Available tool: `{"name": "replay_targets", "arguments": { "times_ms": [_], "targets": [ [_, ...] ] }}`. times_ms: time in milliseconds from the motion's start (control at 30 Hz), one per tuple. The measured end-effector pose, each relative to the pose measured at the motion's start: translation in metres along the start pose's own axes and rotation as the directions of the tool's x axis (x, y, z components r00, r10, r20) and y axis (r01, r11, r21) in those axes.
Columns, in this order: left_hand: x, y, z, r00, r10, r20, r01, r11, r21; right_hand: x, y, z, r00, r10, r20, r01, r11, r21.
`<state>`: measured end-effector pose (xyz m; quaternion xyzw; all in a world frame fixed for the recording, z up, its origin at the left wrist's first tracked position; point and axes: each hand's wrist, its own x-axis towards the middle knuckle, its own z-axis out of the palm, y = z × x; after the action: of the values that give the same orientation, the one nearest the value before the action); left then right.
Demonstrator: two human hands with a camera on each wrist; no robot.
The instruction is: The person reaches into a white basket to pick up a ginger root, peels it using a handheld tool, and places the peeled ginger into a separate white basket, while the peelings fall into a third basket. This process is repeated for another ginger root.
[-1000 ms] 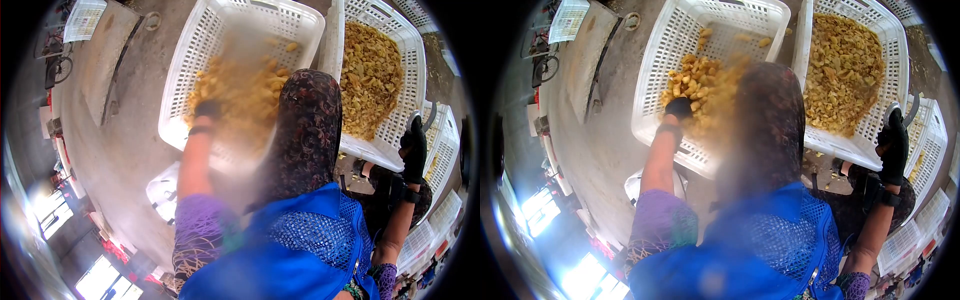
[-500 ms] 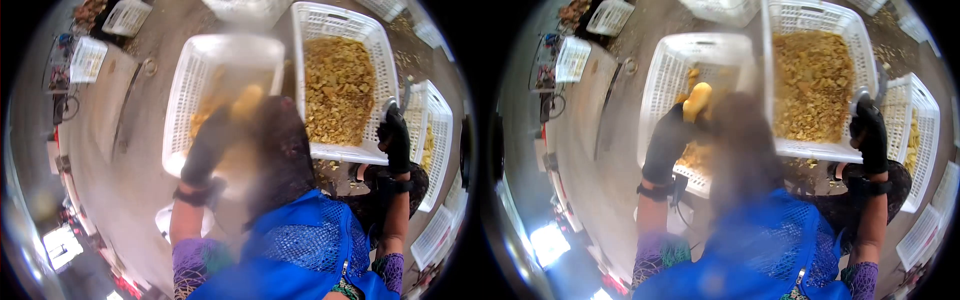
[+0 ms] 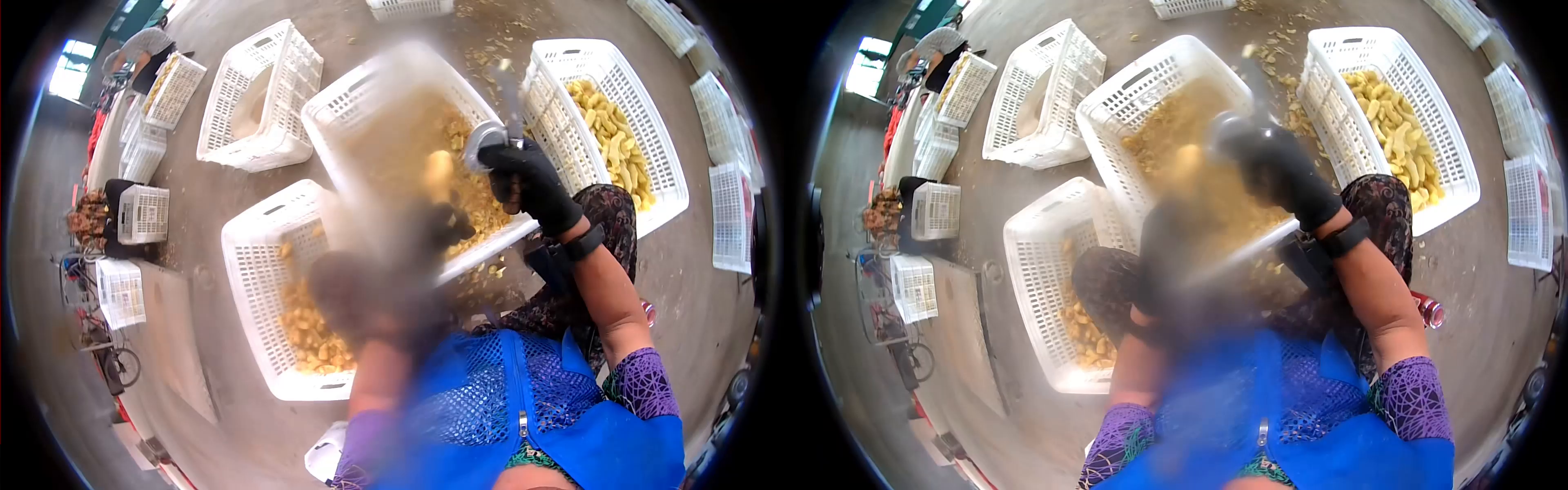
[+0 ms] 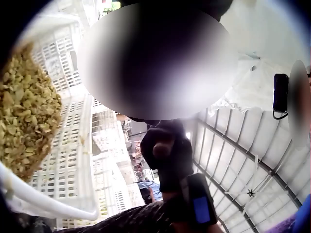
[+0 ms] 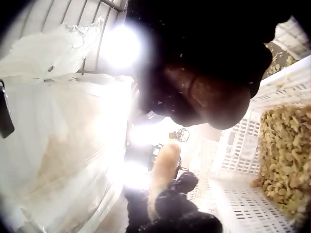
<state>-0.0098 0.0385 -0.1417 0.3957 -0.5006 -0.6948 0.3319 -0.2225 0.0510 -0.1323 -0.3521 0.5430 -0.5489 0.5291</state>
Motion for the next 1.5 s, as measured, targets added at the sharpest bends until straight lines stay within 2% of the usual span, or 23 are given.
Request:
{"name": "replay_targets", "arguments": {
  "times_ms": [100, 233, 300, 333, 367, 400, 500, 567, 633, 667, 733, 767, 800, 833, 900, 967, 1067, 1167, 1233, 1333, 1400, 1467, 1500],
  "targets": [
    [0.008, -0.006, -0.003, 0.993, -0.086, 0.085, 0.084, 0.996, 0.024, 0.005, 0.001, 0.024, 0.967, -0.242, 0.082, 0.255, 0.929, -0.269],
    [0.016, -0.011, 0.003, 0.984, -0.14, 0.111, 0.135, 0.99, 0.052, 0.016, 0.025, 0.022, 0.996, 0.087, -0.008, -0.086, 0.993, 0.084],
    [0.013, -0.018, 0.003, 0.984, -0.159, 0.084, 0.153, 0.986, 0.064, 0.024, 0.04, 0.017, 0.995, -0.048, -0.088, 0.022, 0.961, -0.275],
    [0.012, -0.023, 0.002, 0.984, -0.168, 0.059, 0.163, 0.984, 0.078, 0.036, 0.049, 0.007, 0.994, -0.016, -0.108, -0.011, 0.969, -0.247],
    [0.01, -0.028, 0.001, 0.984, -0.175, 0.038, 0.171, 0.982, 0.083, 0.045, 0.048, 0.001, 0.95, -0.296, -0.097, 0.247, 0.905, -0.345],
    [0.009, -0.03, 0.0, 0.985, -0.174, 0.015, 0.173, 0.981, 0.084, 0.05, 0.043, -0.006, 0.947, -0.307, -0.098, 0.258, 0.903, -0.343],
    [-0.001, -0.035, -0.003, 0.984, -0.175, -0.023, 0.176, 0.982, 0.073, 0.047, 0.046, -0.011, 0.941, -0.16, -0.299, 0.109, 0.978, -0.18],
    [0.005, -0.037, -0.001, 0.982, -0.184, -0.037, 0.186, 0.981, 0.063, 0.036, 0.045, 0.002, 0.993, -0.013, -0.118, -0.013, 0.977, -0.211],
    [0.016, -0.053, 0.004, 0.973, -0.225, -0.049, 0.226, 0.974, 0.02, 0.023, 0.084, 0.0, 0.976, -0.197, 0.094, 0.216, 0.93, -0.297],
    [0.027, -0.054, 0.009, 0.962, -0.264, -0.064, 0.26, 0.963, -0.065, 0.014, 0.065, 0.018, 0.994, 0.088, 0.061, -0.066, 0.953, -0.295],
    [0.012, -0.022, 0.025, 0.984, -0.18, 0.012, 0.161, 0.842, -0.515, 0.009, 0.054, 0.03, 0.998, 0.04, 0.051, -0.031, 0.986, -0.162],
    [0.019, -0.04, 0.016, 0.966, -0.252, 0.052, 0.242, 0.826, -0.509, 0.014, 0.055, 0.024, 0.977, 0.212, 0.006, -0.211, 0.974, -0.084],
    [0.026, -0.071, 0.005, 0.978, -0.184, 0.094, 0.206, 0.852, -0.481, 0.019, 0.05, 0.021, 0.977, 0.194, -0.083, -0.2, 0.978, -0.067],
    [0.032, -0.105, -0.008, 0.982, 0.123, 0.141, -0.122, 0.992, -0.017, 0.032, 0.044, 0.013, 0.962, 0.18, -0.205, -0.212, 0.966, -0.148],
    [0.027, -0.084, -0.002, 0.984, 0.11, 0.143, -0.112, 0.994, 0.005, 0.075, 0.092, -0.034, 0.848, -0.482, -0.219, 0.369, 0.835, -0.409],
    [0.004, -0.036, 0.007, 0.991, 0.102, 0.088, -0.127, 0.927, 0.352, 0.055, 0.055, -0.023, 0.953, -0.09, -0.289, 0.082, 0.996, -0.039],
    [0.025, -0.073, 0.001, 0.995, -0.093, -0.019, 0.09, 0.988, -0.125, 0.009, 0.011, 0.016, 0.976, 0.189, -0.109, -0.203, 0.969, -0.139],
    [0.028, -0.072, 0.005, 0.989, -0.12, 0.082, 0.146, 0.821, -0.552, -0.008, 0.02, 0.033, 0.988, 0.133, 0.079, -0.12, 0.982, -0.149],
    [0.025, -0.069, 0.003, 0.99, 0.067, 0.126, -0.069, 0.998, 0.009, -0.007, 0.016, 0.033, 0.989, 0.134, 0.062, -0.123, 0.98, -0.157],
    [0.021, -0.071, 0.003, 0.996, 0.022, 0.086, -0.006, 0.982, -0.188, 0.003, 0.029, 0.031, 0.996, 0.084, -0.003, -0.083, 0.982, -0.167],
    [0.026, -0.072, 0.0, 0.997, 0.038, 0.074, -0.037, 0.999, -0.011, 0.026, 0.055, 0.021, 0.998, 0.025, -0.059, -0.035, 0.985, -0.167],
    [0.031, -0.081, -0.001, 0.992, 0.107, 0.063, -0.12, 0.952, 0.28, 0.053, 0.096, 0.002, 0.976, -0.174, -0.129, 0.099, 0.889, -0.447],
    [0.039, -0.097, -0.01, 0.985, 0.124, 0.122, -0.134, 0.988, 0.076, 0.05, 0.111, -0.004, 0.953, -0.265, -0.147, 0.135, 0.805, -0.578]
  ]
}}
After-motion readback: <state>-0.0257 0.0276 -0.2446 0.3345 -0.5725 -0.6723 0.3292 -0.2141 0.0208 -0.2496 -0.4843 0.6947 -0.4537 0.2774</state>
